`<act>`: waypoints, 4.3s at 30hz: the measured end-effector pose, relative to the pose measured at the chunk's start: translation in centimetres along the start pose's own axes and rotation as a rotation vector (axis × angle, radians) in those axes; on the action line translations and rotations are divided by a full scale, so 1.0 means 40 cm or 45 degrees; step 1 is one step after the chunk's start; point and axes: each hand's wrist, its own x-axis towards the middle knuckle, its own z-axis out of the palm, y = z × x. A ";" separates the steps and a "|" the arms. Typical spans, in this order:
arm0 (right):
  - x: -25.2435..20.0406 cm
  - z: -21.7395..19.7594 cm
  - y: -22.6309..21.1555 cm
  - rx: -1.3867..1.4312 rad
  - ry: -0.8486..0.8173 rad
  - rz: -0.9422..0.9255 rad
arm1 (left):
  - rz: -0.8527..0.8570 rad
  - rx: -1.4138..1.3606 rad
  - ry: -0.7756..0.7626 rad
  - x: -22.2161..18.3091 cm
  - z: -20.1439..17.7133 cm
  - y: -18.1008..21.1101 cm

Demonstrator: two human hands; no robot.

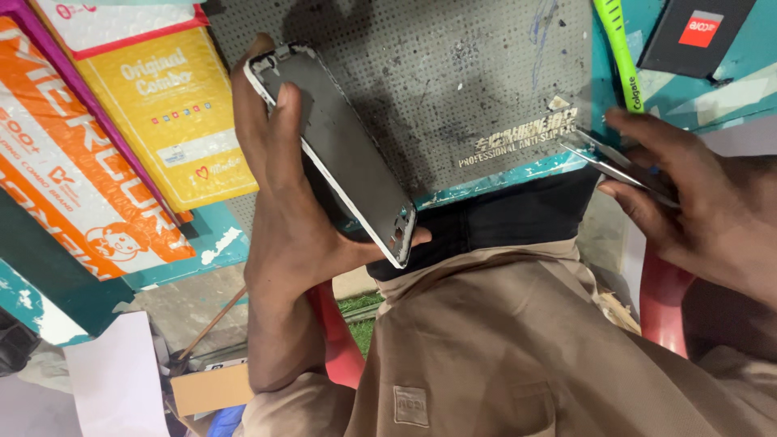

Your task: The person holds a disassembled phone frame and uses a metal tool to scrape adhesive residue from the inner edges. The person rotates the frame to access different sides while continuing to scrape the surface.

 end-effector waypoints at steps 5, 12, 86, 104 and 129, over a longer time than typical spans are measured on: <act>0.005 0.021 0.027 0.218 -0.026 -0.281 | 0.002 -0.039 0.002 0.002 0.000 -0.003; 0.057 0.102 0.062 1.728 -0.316 -0.255 | -0.010 -0.103 0.040 0.001 -0.002 -0.008; 0.079 0.186 -0.110 0.501 0.569 -0.694 | -0.099 0.066 -0.085 0.087 0.013 -0.034; 0.089 0.177 -0.141 0.517 0.566 -0.659 | -0.110 0.071 -0.066 0.095 0.014 -0.025; 0.080 0.203 -0.110 0.609 0.605 -0.652 | -0.143 -0.073 -0.061 0.097 0.015 -0.021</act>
